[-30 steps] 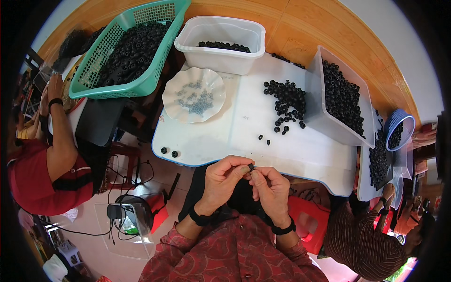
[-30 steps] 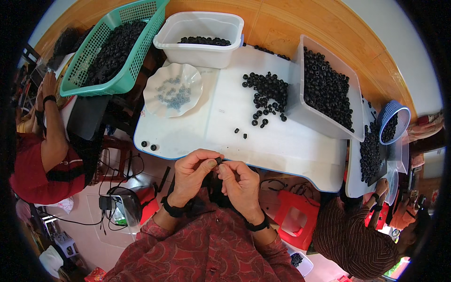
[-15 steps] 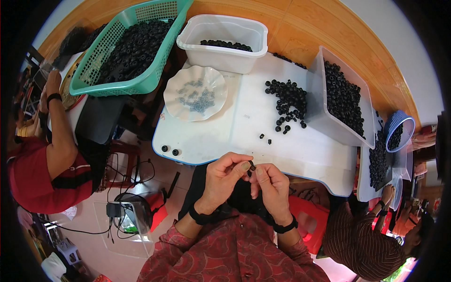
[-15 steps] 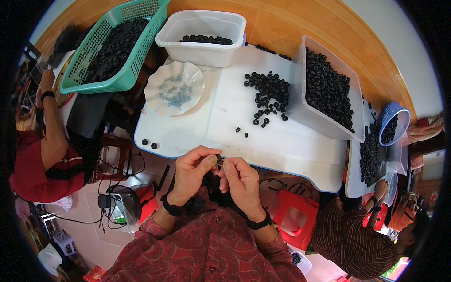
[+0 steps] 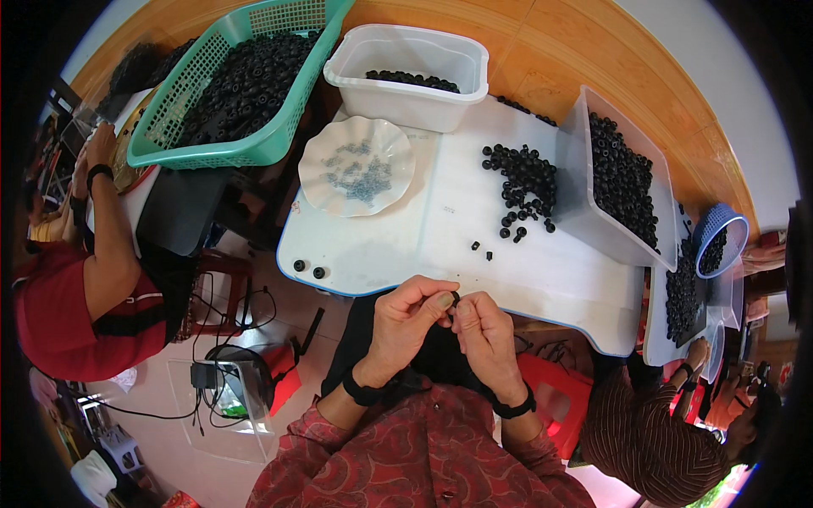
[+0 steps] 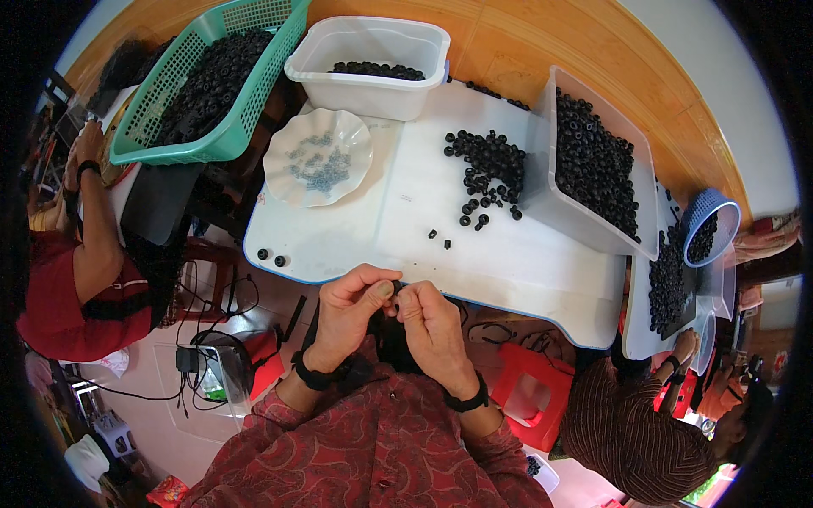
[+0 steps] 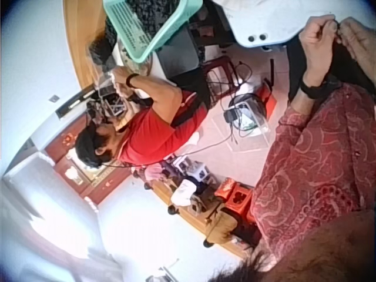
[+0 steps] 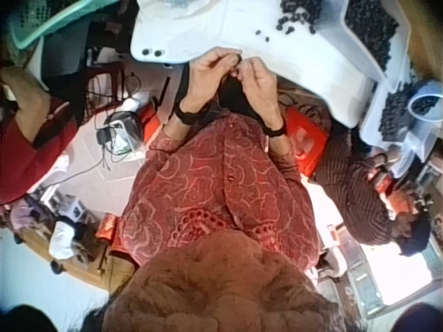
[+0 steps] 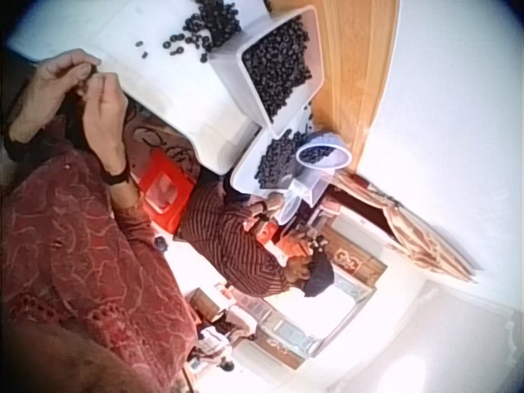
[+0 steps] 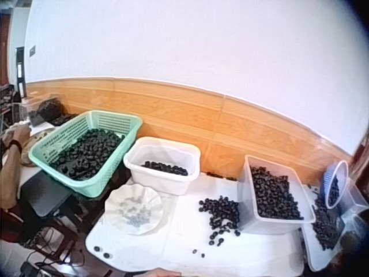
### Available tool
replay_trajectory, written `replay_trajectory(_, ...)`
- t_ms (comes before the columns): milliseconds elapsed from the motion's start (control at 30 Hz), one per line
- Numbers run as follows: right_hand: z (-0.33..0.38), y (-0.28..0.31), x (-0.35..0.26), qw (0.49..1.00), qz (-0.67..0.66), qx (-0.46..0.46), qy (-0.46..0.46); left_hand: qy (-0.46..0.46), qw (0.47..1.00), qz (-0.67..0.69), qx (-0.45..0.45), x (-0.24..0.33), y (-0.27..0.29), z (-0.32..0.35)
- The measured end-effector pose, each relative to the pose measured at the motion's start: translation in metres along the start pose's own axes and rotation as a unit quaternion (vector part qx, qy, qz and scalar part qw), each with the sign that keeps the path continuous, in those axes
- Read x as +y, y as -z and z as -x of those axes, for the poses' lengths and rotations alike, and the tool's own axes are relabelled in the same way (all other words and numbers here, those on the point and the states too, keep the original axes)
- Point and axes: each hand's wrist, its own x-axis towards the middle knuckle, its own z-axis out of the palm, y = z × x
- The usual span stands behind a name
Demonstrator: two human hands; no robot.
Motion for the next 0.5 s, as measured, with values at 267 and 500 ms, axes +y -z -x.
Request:
replay_trajectory(267, -0.0024, 0.0006, 0.0017, 0.977, 0.175, 0.013, 0.122, -0.019, 0.998, -0.061, -0.004, 0.0019, 0.0026, -0.0001)
replay_trajectory(500, -0.0048, 0.0, 0.0052, 0.949, 0.264, 0.009, 0.171, 0.009, 0.997, -0.074, 0.023, -0.0002, 0.0025, 0.0006)
